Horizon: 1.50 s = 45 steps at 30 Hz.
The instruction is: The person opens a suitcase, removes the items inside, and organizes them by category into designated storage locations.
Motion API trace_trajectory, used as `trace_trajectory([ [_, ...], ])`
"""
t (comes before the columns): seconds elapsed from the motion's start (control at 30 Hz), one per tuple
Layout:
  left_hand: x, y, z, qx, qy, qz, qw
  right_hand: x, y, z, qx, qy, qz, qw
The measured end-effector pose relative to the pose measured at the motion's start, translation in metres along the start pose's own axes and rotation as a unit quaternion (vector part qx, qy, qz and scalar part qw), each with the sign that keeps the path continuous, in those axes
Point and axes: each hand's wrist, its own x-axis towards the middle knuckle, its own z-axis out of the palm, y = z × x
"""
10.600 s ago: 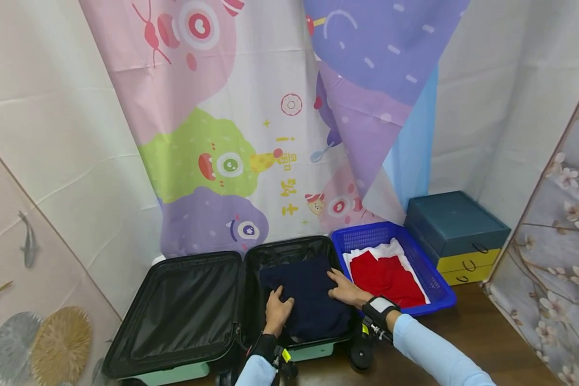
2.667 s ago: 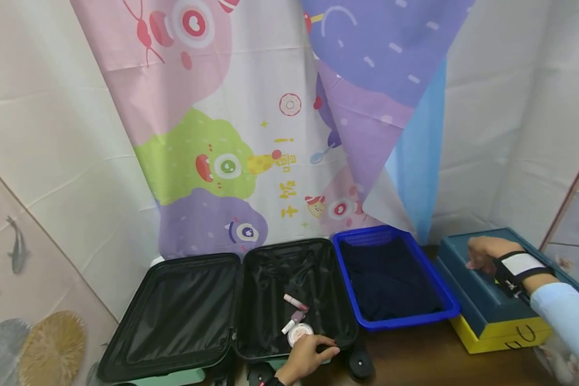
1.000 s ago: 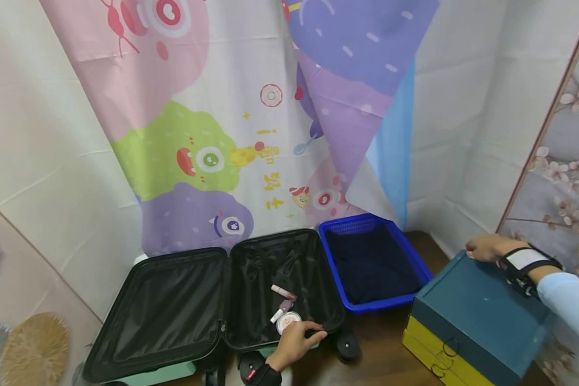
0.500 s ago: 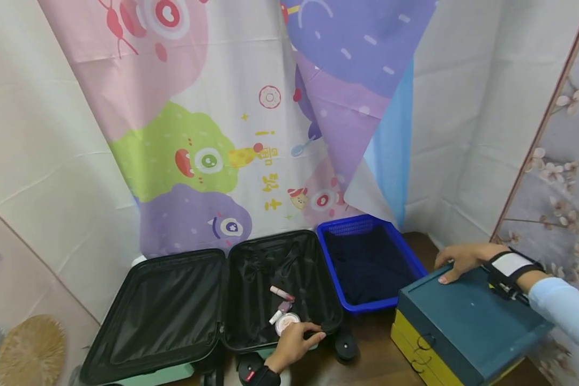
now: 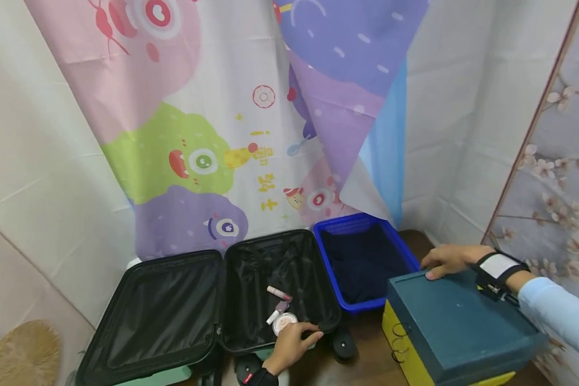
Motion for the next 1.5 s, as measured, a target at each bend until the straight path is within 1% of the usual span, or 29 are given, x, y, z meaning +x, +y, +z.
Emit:
trace_trajectory([
  [0.03,0.001,-0.001,-0.001,0.001,0.0,-0.001,1.0,0.001,-0.002,0.0,0.004,0.002,-0.003,1.0],
  [0.13,0.005,-0.002,-0.004,0.002,-0.004,-0.003,1.0,0.005,-0.007,-0.001,0.009,0.012,-0.035,0.9993],
  [0.17,0.006,-0.001,-0.005,0.001,-0.008,-0.001,1.0,0.006,-0.008,-0.001,0.01,0.014,-0.041,0.999],
  [0.23,0.008,0.002,-0.007,0.001,-0.013,0.013,0.9998,0.008,-0.009,-0.001,0.004,0.018,-0.049,0.9986],
  [0.3,0.011,0.008,-0.008,0.008,-0.006,0.042,0.9991,0.009,-0.01,0.0,-0.005,0.017,-0.043,0.9989],
  [0.37,0.014,0.018,-0.007,0.012,0.016,0.083,0.9964,0.01,-0.011,0.0,-0.009,0.008,-0.029,0.9995],
  [0.43,0.019,0.032,-0.005,0.009,0.047,0.128,0.9906,0.012,-0.014,0.001,-0.013,0.0,-0.023,0.9997],
  [0.47,0.022,0.041,-0.003,0.005,0.062,0.151,0.9865,0.013,-0.015,0.001,-0.015,-0.003,-0.023,0.9996],
  [0.53,0.026,0.058,0.0,-0.012,0.074,0.192,0.9786,0.014,-0.018,0.002,-0.017,-0.007,-0.019,0.9996],
  [0.57,0.029,0.066,0.002,-0.019,0.075,0.213,0.9741,0.015,-0.02,0.002,-0.018,-0.009,-0.016,0.9997],
  [0.63,0.032,0.08,0.005,-0.025,0.06,0.244,0.9675,0.016,-0.023,0.002,-0.019,-0.008,-0.012,0.9997],
  [0.67,0.033,0.085,0.007,-0.021,0.05,0.259,0.9644,0.016,-0.025,0.002,-0.02,-0.008,-0.011,0.9997],
  [0.73,0.035,0.093,0.01,-0.011,0.026,0.276,0.9607,0.017,-0.027,0.002,-0.023,-0.007,-0.003,0.9997],
  [0.8,0.037,0.098,0.013,0.005,0.004,0.286,0.9583,0.018,-0.029,0.002,-0.028,-0.007,-0.001,0.9996],
  [0.87,0.039,0.101,0.016,0.028,-0.008,0.294,0.9554,0.018,-0.03,0.002,-0.037,-0.01,-0.002,0.9992],
  [0.93,0.041,0.102,0.019,0.035,-0.017,0.298,0.9539,0.018,-0.03,0.001,-0.044,-0.016,-0.004,0.9989],
  [1.03,0.046,0.103,0.023,0.031,-0.012,0.303,0.9525,0.017,-0.03,-0.002,-0.05,-0.024,-0.01,0.9984],
  [1.13,0.049,0.102,0.023,0.022,0.018,0.318,0.9476,0.018,-0.03,-0.004,-0.041,-0.032,-0.007,0.9986],
  [1.27,0.047,0.095,0.02,0.008,0.067,0.345,0.9362,0.019,-0.029,-0.003,-0.03,-0.044,0.006,0.9985],
  [1.37,0.044,0.087,0.015,-0.005,0.086,0.357,0.9302,0.02,-0.029,-0.003,-0.03,-0.049,0.015,0.9982],
  [1.5,0.036,0.075,0.008,0.005,0.112,0.374,0.9208,0.021,-0.03,-0.006,-0.034,-0.052,0.019,0.9979],
])
